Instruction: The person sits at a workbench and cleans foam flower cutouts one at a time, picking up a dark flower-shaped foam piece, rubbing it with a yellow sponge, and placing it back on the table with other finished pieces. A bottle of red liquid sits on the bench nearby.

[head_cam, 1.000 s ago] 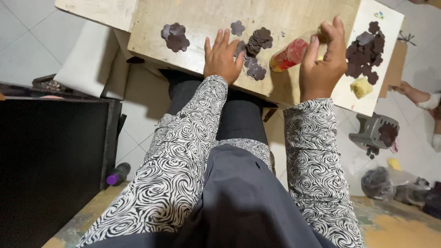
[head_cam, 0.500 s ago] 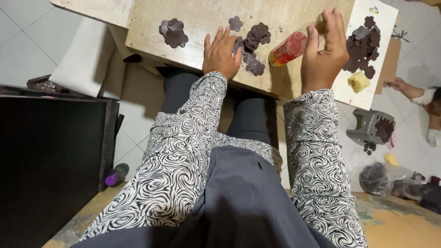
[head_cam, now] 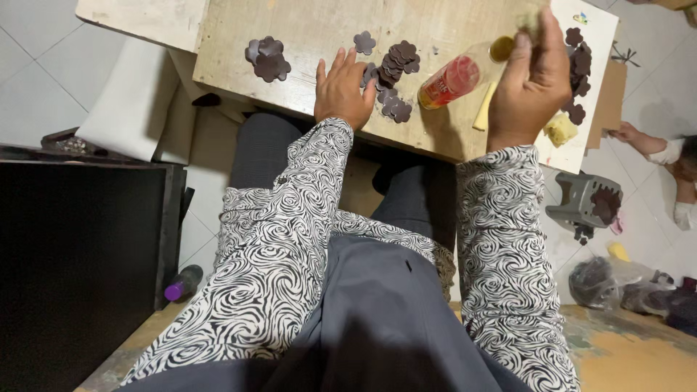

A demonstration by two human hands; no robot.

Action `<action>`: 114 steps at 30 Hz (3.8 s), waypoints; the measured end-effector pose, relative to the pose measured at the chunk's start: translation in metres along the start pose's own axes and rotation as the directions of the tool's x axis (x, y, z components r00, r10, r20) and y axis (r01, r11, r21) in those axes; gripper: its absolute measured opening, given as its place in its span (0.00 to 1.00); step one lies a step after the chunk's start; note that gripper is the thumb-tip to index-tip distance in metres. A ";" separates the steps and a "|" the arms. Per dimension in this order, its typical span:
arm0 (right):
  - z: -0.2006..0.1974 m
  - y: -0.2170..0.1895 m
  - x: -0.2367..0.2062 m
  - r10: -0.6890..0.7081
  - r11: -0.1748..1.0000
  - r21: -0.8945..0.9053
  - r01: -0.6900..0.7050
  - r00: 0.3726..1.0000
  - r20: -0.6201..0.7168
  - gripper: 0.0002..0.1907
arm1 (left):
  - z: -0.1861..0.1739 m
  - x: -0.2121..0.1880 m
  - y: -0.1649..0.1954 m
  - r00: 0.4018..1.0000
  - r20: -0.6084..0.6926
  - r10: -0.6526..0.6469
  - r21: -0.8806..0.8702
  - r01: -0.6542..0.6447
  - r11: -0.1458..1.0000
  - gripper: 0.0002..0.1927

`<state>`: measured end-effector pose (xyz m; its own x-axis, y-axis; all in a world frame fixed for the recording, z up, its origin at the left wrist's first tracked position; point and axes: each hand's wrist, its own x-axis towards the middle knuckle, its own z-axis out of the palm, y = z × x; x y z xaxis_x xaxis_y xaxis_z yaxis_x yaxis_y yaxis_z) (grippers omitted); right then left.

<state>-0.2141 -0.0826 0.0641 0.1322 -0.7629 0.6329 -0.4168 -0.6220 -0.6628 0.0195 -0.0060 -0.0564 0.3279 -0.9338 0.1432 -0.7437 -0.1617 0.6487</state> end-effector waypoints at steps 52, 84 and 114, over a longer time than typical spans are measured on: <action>-0.011 -0.004 -0.001 0.023 1.000 0.012 -0.022 0.999 -0.025 0.12 | -0.007 -0.002 0.006 0.998 -0.054 0.018 -0.009 -0.019 1.000 0.18; -0.026 -0.046 0.029 -0.193 0.900 -0.327 0.289 0.936 0.296 0.15 | -0.007 -0.002 0.008 0.999 -0.040 0.007 -0.009 -0.007 1.000 0.18; -0.036 -0.034 0.021 -0.073 0.950 -0.264 0.169 0.939 0.336 0.20 | -0.022 -0.003 0.019 0.999 -0.052 0.010 -0.017 -0.010 1.000 0.18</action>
<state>-0.2297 -0.0706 0.1145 0.4571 -0.7299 0.5082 -0.6110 -0.6729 -0.4170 0.0173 0.0005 -0.0276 0.3509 -0.9173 0.1884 -0.7371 -0.1465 0.6598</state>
